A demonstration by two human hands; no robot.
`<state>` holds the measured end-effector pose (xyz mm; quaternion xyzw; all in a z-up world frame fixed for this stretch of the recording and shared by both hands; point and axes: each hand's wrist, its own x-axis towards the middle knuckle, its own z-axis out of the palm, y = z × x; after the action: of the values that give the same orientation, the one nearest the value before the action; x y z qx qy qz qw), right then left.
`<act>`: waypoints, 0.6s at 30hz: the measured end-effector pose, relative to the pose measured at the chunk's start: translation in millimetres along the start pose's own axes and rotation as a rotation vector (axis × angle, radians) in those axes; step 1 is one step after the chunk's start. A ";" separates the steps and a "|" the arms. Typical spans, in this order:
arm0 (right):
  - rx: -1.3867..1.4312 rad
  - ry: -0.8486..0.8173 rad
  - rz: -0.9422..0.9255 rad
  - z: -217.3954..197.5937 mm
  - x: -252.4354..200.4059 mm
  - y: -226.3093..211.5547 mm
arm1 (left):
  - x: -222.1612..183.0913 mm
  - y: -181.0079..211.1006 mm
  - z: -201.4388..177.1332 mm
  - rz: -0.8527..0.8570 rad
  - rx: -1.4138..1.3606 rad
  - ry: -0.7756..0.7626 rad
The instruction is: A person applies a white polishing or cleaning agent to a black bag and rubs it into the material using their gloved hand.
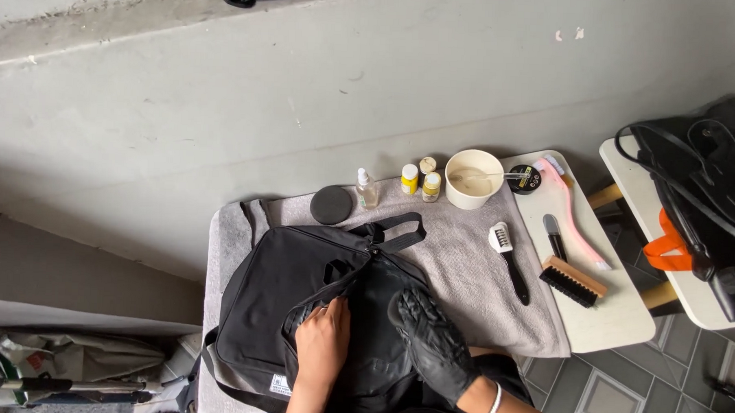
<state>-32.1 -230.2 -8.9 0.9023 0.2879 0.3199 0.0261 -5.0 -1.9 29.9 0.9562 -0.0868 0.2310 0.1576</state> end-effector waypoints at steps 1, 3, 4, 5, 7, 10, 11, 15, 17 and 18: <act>0.077 -0.046 0.052 -3.5 15.2 -0.3 | -0.1 0.3 -1.2 -0.002 -0.008 0.009; 0.147 -0.093 0.100 -0.1 40.2 -1.6 | 0.8 -0.4 -0.3 -0.005 -0.021 0.022; 0.180 -0.092 0.139 5.7 47.8 -3.1 | -0.4 -0.1 1.5 0.008 -0.008 0.028; 0.212 -0.091 0.177 11.4 55.5 -5.2 | -1.9 -0.3 2.9 0.021 0.006 0.034; 0.247 -0.108 0.157 36.0 54.1 -18.0 | -2.3 0.1 4.2 0.019 0.005 0.027; 0.318 -0.136 0.138 48.6 54.4 -37.0 | -3.7 -2.3 7.6 0.007 -0.003 0.004; 0.352 -0.145 0.142 48.1 53.6 -43.3 | -5.0 -2.7 8.9 0.000 -0.011 -0.014; 0.450 -0.183 0.129 45.7 53.5 -61.1 | -9.4 -6.9 16.6 -0.037 -0.063 -0.019; 0.540 -0.213 0.155 41.1 50.8 -66.5 | -12.7 -7.6 24.8 -0.018 -0.023 -0.037; 0.535 -0.216 0.143 39.1 51.2 -66.3 | -13.2 -8.9 25.9 -0.027 -0.027 -0.029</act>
<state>-10.0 -142.2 -26.6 0.9239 0.2934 0.1359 -0.2049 -3.7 -1.2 -0.5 0.9583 -0.0791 0.2138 0.1725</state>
